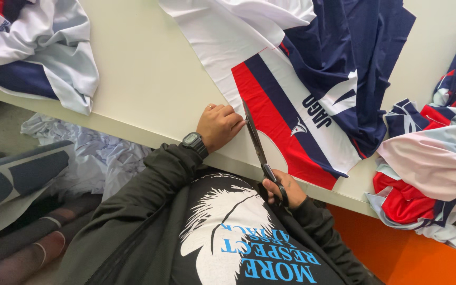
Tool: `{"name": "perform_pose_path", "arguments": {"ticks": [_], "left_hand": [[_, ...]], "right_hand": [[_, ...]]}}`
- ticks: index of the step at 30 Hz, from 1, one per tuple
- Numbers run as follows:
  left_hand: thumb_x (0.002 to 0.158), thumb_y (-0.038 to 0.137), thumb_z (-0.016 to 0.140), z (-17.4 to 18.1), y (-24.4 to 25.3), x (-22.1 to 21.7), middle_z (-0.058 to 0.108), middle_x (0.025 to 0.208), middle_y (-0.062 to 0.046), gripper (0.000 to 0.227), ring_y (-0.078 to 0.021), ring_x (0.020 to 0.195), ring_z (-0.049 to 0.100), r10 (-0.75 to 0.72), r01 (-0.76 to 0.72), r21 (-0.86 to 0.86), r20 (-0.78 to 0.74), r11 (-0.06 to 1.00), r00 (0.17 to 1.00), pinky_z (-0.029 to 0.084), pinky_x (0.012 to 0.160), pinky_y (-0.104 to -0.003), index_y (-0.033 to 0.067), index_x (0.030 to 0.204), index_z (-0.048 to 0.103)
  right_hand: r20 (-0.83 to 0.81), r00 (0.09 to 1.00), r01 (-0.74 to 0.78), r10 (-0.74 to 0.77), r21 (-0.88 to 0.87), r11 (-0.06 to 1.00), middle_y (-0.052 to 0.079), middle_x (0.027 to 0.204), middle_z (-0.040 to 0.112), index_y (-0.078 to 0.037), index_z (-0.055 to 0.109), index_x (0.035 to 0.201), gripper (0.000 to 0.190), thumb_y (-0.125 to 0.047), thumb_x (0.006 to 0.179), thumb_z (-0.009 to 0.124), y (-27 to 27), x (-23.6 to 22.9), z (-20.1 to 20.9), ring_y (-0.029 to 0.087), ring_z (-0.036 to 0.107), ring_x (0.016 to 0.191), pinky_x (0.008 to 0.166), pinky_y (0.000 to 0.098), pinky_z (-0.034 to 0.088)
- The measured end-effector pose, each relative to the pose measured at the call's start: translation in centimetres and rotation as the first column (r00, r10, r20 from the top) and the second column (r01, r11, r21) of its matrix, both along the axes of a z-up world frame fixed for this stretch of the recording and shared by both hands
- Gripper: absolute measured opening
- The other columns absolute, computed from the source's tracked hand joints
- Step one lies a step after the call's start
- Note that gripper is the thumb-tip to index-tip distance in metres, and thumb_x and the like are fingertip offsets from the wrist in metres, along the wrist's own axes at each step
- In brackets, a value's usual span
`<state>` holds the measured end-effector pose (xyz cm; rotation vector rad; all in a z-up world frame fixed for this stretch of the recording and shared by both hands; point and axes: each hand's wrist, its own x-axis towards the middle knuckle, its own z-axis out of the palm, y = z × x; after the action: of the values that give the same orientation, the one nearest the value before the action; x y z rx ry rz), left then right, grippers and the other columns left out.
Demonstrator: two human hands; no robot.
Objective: The person lays a blue, white, and red sports jersey on a table and uses scissors to cut along the seams, separating the front and back panels. The person continues trimming the edges of the fabric pieces throughout the clip.
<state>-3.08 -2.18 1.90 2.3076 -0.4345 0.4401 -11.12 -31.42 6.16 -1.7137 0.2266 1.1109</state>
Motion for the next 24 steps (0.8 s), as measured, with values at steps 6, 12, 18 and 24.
{"name": "perform_pose_path", "arguments": {"ticks": [6,12,18,24], "left_hand": [[0.089,0.025,0.076,-0.1,0.0,0.1,0.062,0.080,-0.001,0.017,-0.0219,0.077,0.062,0.004,-0.004,-0.003,-0.011,1.000,1.000,0.047,0.082,-0.042,0.0138,0.078,0.070],[0.089,0.026,0.076,-0.1,0.1,0.1,0.061,0.079,-0.001,0.018,-0.0215,0.076,0.061,-0.004,0.004,0.001,-0.016,1.000,1.000,0.048,0.082,-0.042,0.0140,0.077,0.070],[0.090,0.026,0.075,-0.1,0.2,0.1,0.061,0.078,-0.001,0.018,-0.0213,0.075,0.060,-0.015,0.014,-0.009,-0.022,1.000,1.000,0.046,0.081,-0.041,0.0143,0.077,0.071],[0.091,0.026,0.075,-0.3,0.2,0.1,0.060,0.077,0.000,0.019,-0.0205,0.074,0.060,-0.013,0.013,0.014,-0.031,1.000,0.999,0.046,0.081,-0.040,0.0147,0.077,0.071]], "right_hand": [[0.037,0.999,-0.035,0.038,-0.069,0.997,0.003,0.060,0.059,-0.002,0.059,0.092,0.050,-0.051,0.089,0.069,1.3,1.5,0.2,0.012,0.061,0.051,0.050,0.0249,0.050],[0.041,0.999,-0.030,0.031,-0.026,0.999,0.002,0.060,0.059,-0.001,0.058,0.090,0.048,-0.048,0.091,0.068,1.9,2.5,-0.1,0.012,0.061,0.049,0.048,0.0250,0.052],[0.049,0.998,-0.032,0.034,-0.038,0.999,0.002,0.057,0.057,-0.001,0.060,0.089,0.049,-0.049,0.090,0.069,2.2,2.8,-0.1,0.012,0.059,0.046,0.044,0.0248,0.050],[0.007,1.000,-0.020,0.021,-0.089,0.996,0.001,0.057,0.055,-0.001,0.060,0.089,0.047,-0.046,0.088,0.073,2.5,3.1,0.1,0.011,0.055,0.043,0.041,0.0255,0.047]]}}
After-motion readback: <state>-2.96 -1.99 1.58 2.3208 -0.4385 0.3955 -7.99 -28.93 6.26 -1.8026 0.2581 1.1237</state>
